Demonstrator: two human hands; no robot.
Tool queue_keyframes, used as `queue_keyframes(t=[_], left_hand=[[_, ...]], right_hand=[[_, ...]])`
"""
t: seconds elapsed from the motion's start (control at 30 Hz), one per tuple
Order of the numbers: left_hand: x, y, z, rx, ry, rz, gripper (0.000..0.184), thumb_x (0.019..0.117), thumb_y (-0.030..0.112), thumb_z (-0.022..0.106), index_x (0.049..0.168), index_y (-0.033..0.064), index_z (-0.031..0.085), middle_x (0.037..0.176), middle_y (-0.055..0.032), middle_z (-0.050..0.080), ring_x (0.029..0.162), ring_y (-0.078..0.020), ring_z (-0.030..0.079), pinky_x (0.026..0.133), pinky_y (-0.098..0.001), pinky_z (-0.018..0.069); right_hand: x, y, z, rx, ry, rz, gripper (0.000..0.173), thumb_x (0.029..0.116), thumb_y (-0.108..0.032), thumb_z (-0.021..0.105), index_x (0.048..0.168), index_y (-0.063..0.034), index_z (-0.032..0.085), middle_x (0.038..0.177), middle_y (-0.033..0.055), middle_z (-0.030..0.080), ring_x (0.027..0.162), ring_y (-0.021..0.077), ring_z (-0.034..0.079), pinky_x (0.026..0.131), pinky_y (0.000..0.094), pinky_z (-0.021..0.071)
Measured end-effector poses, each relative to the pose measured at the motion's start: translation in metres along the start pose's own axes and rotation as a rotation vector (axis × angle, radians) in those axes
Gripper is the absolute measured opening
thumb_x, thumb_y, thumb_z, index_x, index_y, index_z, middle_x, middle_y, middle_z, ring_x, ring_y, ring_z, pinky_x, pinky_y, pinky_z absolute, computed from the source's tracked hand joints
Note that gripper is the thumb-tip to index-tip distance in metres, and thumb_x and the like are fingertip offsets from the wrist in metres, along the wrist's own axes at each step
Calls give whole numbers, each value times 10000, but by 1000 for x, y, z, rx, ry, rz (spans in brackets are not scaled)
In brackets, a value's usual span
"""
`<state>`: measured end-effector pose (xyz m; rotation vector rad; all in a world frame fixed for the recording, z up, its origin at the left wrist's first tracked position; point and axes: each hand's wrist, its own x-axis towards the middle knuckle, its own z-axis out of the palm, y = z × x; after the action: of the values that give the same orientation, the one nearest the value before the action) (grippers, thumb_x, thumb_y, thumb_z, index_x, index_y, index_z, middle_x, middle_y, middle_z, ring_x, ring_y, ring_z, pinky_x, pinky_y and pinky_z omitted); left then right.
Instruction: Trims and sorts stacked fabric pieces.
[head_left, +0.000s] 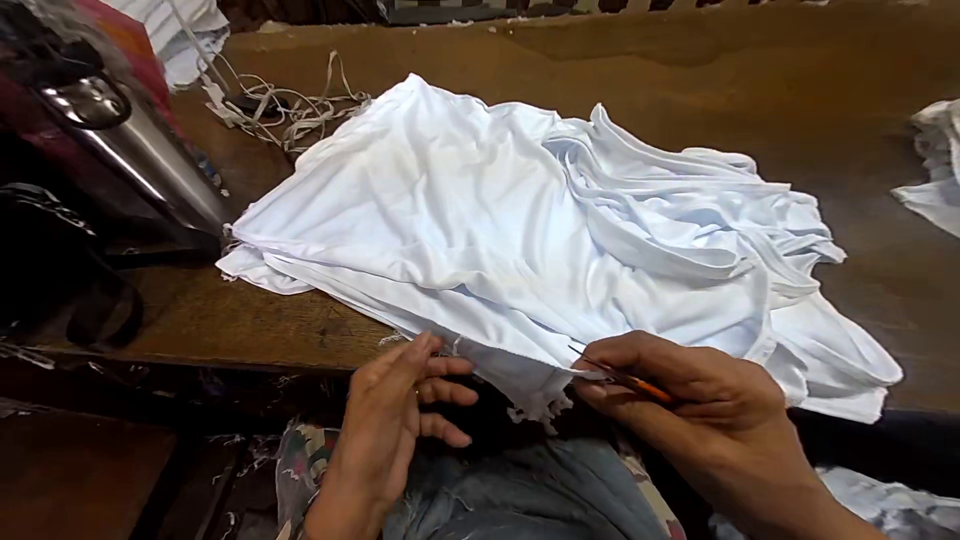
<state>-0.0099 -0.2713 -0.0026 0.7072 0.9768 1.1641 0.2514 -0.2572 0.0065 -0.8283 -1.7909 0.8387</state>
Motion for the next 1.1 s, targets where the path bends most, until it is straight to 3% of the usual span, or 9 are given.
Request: queue_keyframes(t=[0.07, 0.17, 0.23, 0.37, 0.43, 0.6, 1.1], left_hand=[[11, 1, 3, -35, -80, -48, 409, 1080, 369, 488, 1148, 19, 689, 990, -190, 747, 686, -207, 736, 510, -313, 601], [21, -8, 7, 13, -37, -35, 201, 1028, 146, 613, 975, -11, 727, 755, -124, 695, 514, -117, 617, 472, -258, 558], [20, -12, 4, 78, 20, -12, 161, 1005, 88, 636, 932, -21, 730, 688, -100, 653, 487, -111, 582, 468, -257, 552], [5, -18, -6, 206, 95, 94, 183, 1009, 78, 613, 928, -12, 751, 713, -113, 686, 496, -132, 612, 493, -286, 584], [-4, -23, -10, 237, 115, 141, 182, 1006, 79, 612, 936, -6, 756, 714, -112, 697, 496, -138, 623, 502, -296, 596], [-15, -30, -13, 354, 102, 273, 210, 1015, 106, 592, 932, 11, 760, 712, -103, 699, 512, -168, 651, 512, -317, 615], [-18, -33, -17, 391, 59, 330, 203, 1006, 108, 596, 939, 22, 766, 697, -97, 695, 515, -188, 661, 521, -332, 629]], right_hand=[[-2, 2, 2, -8, -20, -4, 106, 943, -158, 684, 1042, -147, 719, 795, -57, 664, 602, 12, 585, 519, 154, 515], [-11, 9, -1, -56, -82, 19, 96, 953, -195, 675, 1029, -159, 721, 809, -63, 675, 656, 5, 606, 574, 152, 522], [-17, 16, -2, -86, -123, 78, 111, 971, -233, 660, 1027, -160, 722, 802, -65, 672, 650, 2, 595, 561, 155, 505], [-27, 17, 12, -32, -169, 323, 321, 1056, -430, 539, 1056, -171, 729, 725, -87, 598, 564, -7, 491, 492, 169, 405], [-29, 10, 31, 227, -170, 491, 429, 1092, -434, 434, 1070, -140, 745, 665, -105, 508, 498, -26, 377, 436, 158, 308], [-14, -1, 74, 547, -149, 755, 422, 1094, -341, 394, 997, -96, 724, 594, -89, 451, 455, 8, 362, 410, 181, 298], [9, -3, 100, 424, -34, 815, 375, 1079, -261, 489, 818, -79, 688, 542, -50, 406, 440, 26, 329, 419, 187, 254]])
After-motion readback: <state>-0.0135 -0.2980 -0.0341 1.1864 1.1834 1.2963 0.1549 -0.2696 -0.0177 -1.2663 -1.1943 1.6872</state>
